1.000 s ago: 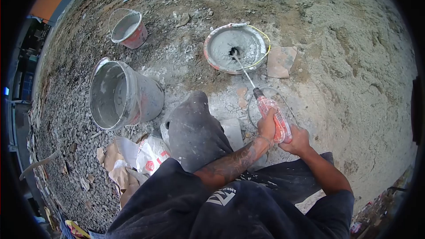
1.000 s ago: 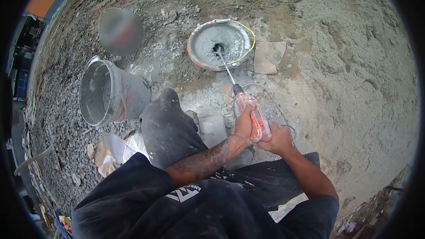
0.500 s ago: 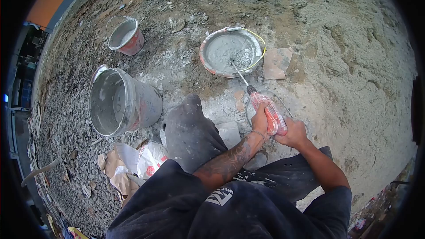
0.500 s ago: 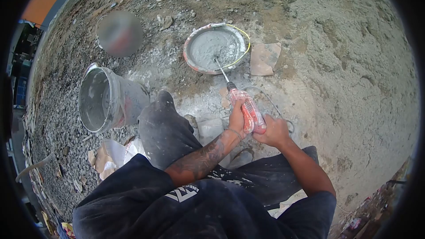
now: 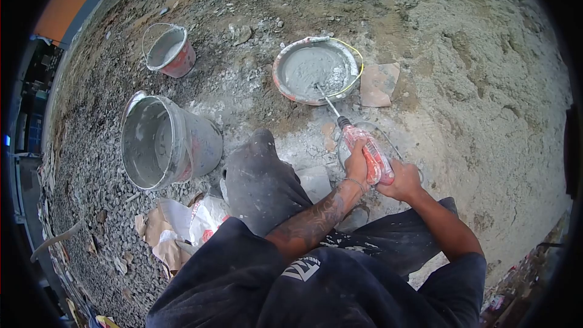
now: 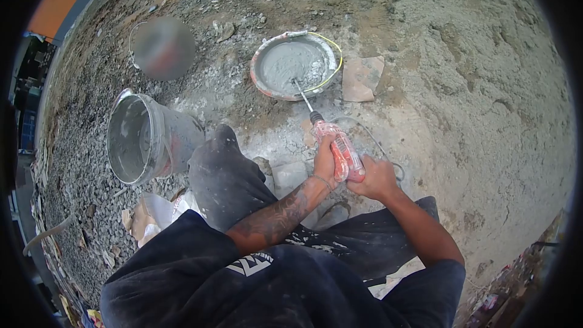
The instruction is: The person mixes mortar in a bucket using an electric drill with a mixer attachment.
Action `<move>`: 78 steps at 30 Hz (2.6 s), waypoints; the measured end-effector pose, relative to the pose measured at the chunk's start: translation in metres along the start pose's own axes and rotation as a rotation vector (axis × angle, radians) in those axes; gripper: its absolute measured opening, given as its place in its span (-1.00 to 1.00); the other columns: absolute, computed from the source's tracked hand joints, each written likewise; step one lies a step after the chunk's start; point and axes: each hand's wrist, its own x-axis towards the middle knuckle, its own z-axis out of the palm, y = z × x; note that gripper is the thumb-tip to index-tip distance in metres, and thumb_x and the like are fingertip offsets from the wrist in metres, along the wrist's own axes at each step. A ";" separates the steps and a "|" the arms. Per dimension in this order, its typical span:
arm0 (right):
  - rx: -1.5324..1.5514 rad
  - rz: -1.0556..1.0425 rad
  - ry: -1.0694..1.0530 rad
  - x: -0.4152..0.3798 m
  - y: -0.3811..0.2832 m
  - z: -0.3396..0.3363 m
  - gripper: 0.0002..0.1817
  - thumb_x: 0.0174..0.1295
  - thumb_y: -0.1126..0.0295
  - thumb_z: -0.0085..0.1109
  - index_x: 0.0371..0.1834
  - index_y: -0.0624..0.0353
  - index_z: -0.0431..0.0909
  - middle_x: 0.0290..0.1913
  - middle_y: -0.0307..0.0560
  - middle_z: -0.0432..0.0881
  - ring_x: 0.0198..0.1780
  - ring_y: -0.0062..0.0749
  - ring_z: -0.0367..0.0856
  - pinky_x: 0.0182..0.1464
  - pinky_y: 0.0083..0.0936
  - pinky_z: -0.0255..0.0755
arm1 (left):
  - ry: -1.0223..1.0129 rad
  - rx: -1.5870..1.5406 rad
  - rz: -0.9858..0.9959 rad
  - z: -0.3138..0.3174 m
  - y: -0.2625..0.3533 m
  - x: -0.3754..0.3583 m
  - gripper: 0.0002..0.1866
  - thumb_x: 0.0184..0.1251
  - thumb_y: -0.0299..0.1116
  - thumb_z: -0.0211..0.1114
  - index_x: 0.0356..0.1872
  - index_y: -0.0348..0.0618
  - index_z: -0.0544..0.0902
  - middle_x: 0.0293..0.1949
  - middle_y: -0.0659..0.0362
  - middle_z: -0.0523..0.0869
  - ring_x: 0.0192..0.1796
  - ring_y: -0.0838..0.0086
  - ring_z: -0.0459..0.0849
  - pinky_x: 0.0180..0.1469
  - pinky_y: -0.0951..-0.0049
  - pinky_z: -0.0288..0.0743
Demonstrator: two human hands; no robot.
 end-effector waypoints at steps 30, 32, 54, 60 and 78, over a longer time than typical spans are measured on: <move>-0.074 -0.023 -0.049 -0.001 -0.003 -0.007 -0.49 -0.40 0.05 0.33 -0.47 0.23 0.45 -0.59 0.12 0.54 -0.55 0.07 0.54 -0.46 -0.20 0.45 | 0.056 0.017 0.043 0.002 -0.002 -0.005 -0.64 0.09 -0.09 0.20 -0.33 -0.23 0.50 -0.48 0.20 0.53 -0.49 0.49 0.56 -0.41 0.47 0.50; -0.008 0.003 -0.028 0.000 -0.002 -0.006 -0.51 -0.40 0.06 0.33 -0.49 0.22 0.45 -0.59 0.12 0.55 -0.55 0.06 0.54 -0.46 -0.20 0.45 | 0.056 -0.049 0.035 0.006 0.001 -0.007 -0.65 0.10 -0.10 0.19 -0.33 -0.23 0.50 -0.48 0.21 0.52 -0.49 0.49 0.56 -0.41 0.46 0.50; 0.020 0.012 -0.050 0.003 -0.009 -0.011 -0.50 -0.40 0.06 0.32 -0.45 0.21 0.48 -0.62 0.14 0.53 -0.54 0.09 0.53 -0.44 -0.16 0.45 | 0.012 -0.029 -0.008 0.001 0.006 -0.009 -0.69 0.18 -0.09 0.08 -0.24 -0.12 0.47 -0.44 0.20 0.53 -0.43 0.47 0.56 -0.33 0.42 0.52; 0.007 -0.012 -0.026 0.004 -0.009 -0.011 -0.50 -0.40 0.07 0.32 -0.44 0.22 0.49 -0.62 0.14 0.53 -0.54 0.09 0.53 -0.44 -0.17 0.45 | 0.024 -0.028 0.019 0.003 0.007 -0.009 -0.71 0.19 -0.10 0.08 -0.26 -0.11 0.46 -0.45 0.21 0.53 -0.44 0.48 0.56 -0.36 0.45 0.51; -0.001 0.023 -0.036 0.005 -0.015 -0.014 -0.51 -0.41 0.06 0.32 -0.48 0.22 0.48 -0.61 0.15 0.54 -0.53 0.09 0.54 -0.41 -0.17 0.45 | -0.009 -0.023 0.023 0.001 0.010 -0.009 -0.71 0.19 -0.11 0.07 -0.25 -0.12 0.46 -0.43 0.20 0.53 -0.40 0.46 0.56 -0.29 0.41 0.50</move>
